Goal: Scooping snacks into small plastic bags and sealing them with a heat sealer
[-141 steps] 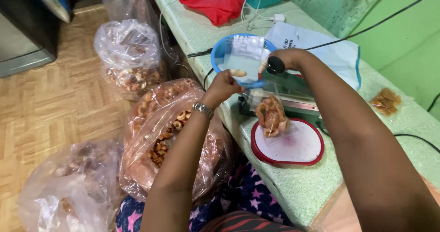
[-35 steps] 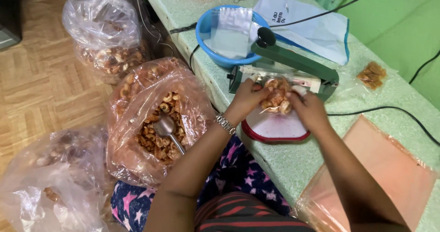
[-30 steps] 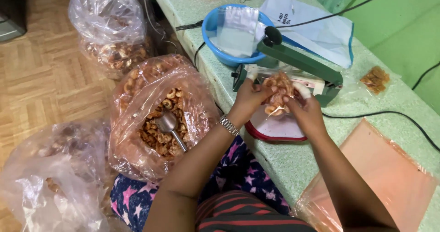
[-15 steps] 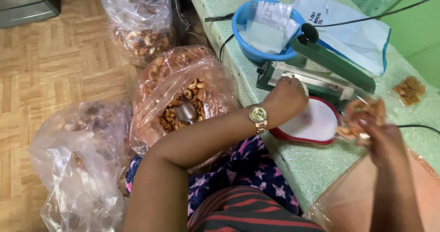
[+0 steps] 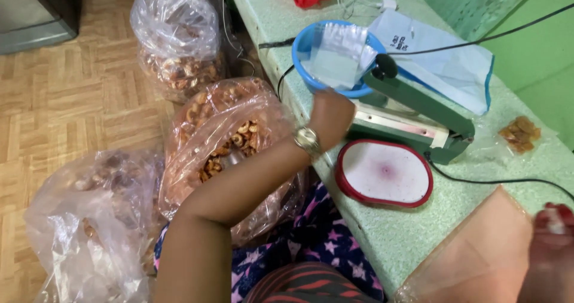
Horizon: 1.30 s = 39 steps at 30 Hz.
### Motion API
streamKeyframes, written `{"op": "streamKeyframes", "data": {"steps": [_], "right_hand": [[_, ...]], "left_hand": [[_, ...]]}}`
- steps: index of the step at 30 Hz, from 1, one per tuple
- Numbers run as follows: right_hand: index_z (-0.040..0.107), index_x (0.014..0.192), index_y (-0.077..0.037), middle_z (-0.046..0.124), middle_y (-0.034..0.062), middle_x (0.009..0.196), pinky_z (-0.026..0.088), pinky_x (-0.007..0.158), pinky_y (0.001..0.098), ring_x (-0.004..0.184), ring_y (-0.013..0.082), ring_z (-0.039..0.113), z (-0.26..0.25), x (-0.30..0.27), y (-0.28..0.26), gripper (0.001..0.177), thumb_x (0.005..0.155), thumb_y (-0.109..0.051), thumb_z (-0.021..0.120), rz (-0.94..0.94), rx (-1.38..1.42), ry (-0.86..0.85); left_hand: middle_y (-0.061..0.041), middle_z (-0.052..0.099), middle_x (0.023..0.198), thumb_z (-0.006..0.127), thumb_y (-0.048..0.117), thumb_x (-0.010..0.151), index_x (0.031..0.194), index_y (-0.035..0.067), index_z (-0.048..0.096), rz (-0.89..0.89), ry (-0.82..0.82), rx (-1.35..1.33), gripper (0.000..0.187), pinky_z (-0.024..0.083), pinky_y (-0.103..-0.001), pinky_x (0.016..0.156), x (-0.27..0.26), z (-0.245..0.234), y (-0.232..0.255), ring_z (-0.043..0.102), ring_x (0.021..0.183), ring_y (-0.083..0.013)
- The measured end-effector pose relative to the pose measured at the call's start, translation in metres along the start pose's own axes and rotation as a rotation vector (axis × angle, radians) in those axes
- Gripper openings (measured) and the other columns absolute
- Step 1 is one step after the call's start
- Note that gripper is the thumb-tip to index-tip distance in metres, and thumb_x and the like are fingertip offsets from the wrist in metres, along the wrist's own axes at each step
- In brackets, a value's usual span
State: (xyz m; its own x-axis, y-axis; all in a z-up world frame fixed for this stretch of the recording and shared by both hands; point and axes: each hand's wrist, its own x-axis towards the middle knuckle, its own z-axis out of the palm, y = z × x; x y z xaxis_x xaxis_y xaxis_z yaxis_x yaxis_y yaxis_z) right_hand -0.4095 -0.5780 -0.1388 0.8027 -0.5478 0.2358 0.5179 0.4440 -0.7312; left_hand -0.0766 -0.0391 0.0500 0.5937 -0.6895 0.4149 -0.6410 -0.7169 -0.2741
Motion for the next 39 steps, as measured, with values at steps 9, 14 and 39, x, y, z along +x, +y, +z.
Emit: {"op": "streamKeyframes", "data": {"steps": [9, 14, 39], "right_hand": [[0.048, 0.117, -0.008, 0.058, 0.0013, 0.091, 0.053, 0.071, 0.0147, 0.082, 0.0098, 0.063, 0.335, -0.07, 0.017, 0.02, 0.097, -0.011, 0.043, 0.0, -0.602, 0.265], [0.049, 0.119, -0.003, 0.058, 0.0039, 0.092, 0.052, 0.07, 0.0143, 0.082, 0.0131, 0.062, 0.329, -0.07, 0.018, 0.023, 0.098, -0.009, 0.042, -0.015, -0.627, 0.209], [0.06, 0.108, -0.002, 0.069, 0.0124, 0.092, 0.052, 0.064, 0.0311, 0.074, 0.0209, 0.065, 0.479, -0.084, 0.127, 0.033, 0.076, -0.005, 0.055, 0.523, -1.052, -0.479]], "left_hand": [[-0.011, 0.061, 0.086, 0.048, 0.007, 0.075, 0.095, 0.011, 0.056, 0.048, -0.035, -0.356, 0.022, 0.044, -0.043, 0.064, 0.057, 0.065, -0.07, 0.057, 0.076, -0.0312], [-0.011, 0.062, 0.077, 0.048, 0.006, 0.076, 0.087, 0.01, 0.058, 0.091, -0.054, -0.439, 0.015, 0.045, -0.042, 0.058, 0.06, 0.06, -0.072, 0.058, 0.068, -0.0323], [-0.003, 0.057, 0.116, 0.066, -0.005, 0.072, 0.115, 0.013, 0.055, -0.22, 0.442, -1.221, 0.049, 0.046, -0.02, 0.056, -0.044, -0.042, -0.098, 0.046, 0.056, -0.0073]]}}
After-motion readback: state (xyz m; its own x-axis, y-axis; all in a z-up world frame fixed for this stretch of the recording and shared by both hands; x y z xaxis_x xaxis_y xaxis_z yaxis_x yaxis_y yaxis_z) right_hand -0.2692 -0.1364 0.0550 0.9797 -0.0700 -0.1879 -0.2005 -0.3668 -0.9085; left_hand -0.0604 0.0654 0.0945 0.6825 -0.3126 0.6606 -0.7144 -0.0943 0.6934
